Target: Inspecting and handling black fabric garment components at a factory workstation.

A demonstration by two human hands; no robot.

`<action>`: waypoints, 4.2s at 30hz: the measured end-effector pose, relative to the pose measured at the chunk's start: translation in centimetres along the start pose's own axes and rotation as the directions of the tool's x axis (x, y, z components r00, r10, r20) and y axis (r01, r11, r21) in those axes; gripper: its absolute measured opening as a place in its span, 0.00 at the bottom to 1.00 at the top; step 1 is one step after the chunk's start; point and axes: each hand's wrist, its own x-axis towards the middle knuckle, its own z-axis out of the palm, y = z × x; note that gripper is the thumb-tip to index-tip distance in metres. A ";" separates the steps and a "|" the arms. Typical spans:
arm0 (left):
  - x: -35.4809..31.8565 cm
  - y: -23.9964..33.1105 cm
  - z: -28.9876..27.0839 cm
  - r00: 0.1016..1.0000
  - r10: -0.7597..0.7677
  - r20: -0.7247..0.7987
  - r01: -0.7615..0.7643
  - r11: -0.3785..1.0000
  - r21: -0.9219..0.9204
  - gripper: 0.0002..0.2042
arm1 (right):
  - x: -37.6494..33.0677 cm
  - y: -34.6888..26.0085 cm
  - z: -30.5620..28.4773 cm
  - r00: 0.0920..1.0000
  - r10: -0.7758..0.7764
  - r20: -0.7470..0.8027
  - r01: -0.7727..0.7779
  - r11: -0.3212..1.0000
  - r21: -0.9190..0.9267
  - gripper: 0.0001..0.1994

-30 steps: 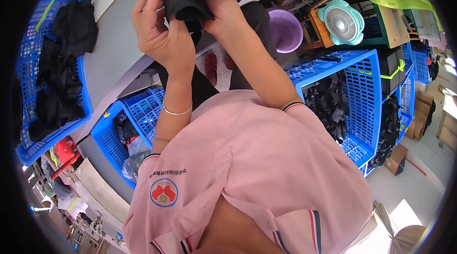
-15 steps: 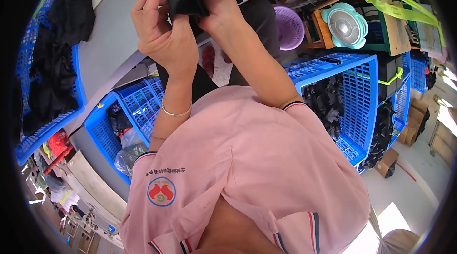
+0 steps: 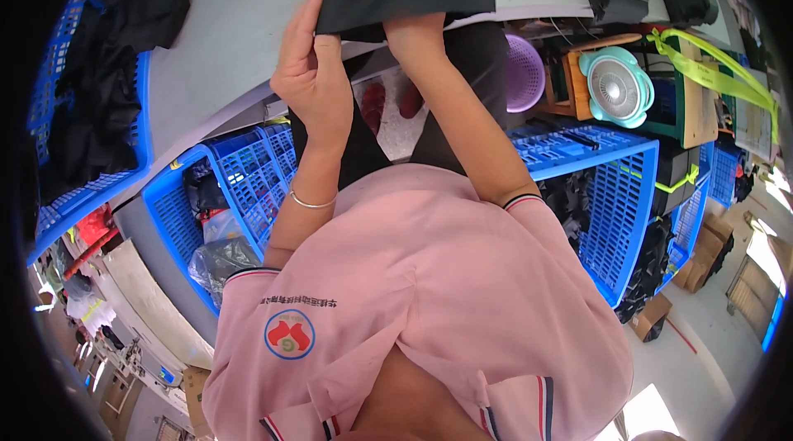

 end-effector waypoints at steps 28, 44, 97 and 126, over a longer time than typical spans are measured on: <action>-5.6 -4.9 2.3 0.507 -0.777 0.373 0.802 0.268 -0.533 0.10 | 3.2 6.9 -2.5 0.794 -0.080 0.602 0.560 -0.289 -0.777 0.16; -0.5 -5.2 -1.3 0.857 -0.507 0.096 0.499 0.861 0.096 0.06 | 4.5 7.8 -2.7 0.662 -0.333 0.672 0.679 -0.113 -0.725 0.11; 0.8 -5.2 -2.6 0.583 -0.757 0.294 0.786 0.434 -0.440 0.28 | -5.7 5.1 -4.9 0.766 -0.068 0.639 0.643 0.060 -0.764 0.08; -5.2 0.3 0.5 0.615 -0.414 0.671 0.581 0.813 -0.031 0.24 | -10.8 -2.6 -11.7 0.977 -0.168 -0.130 -0.019 0.537 -0.843 0.18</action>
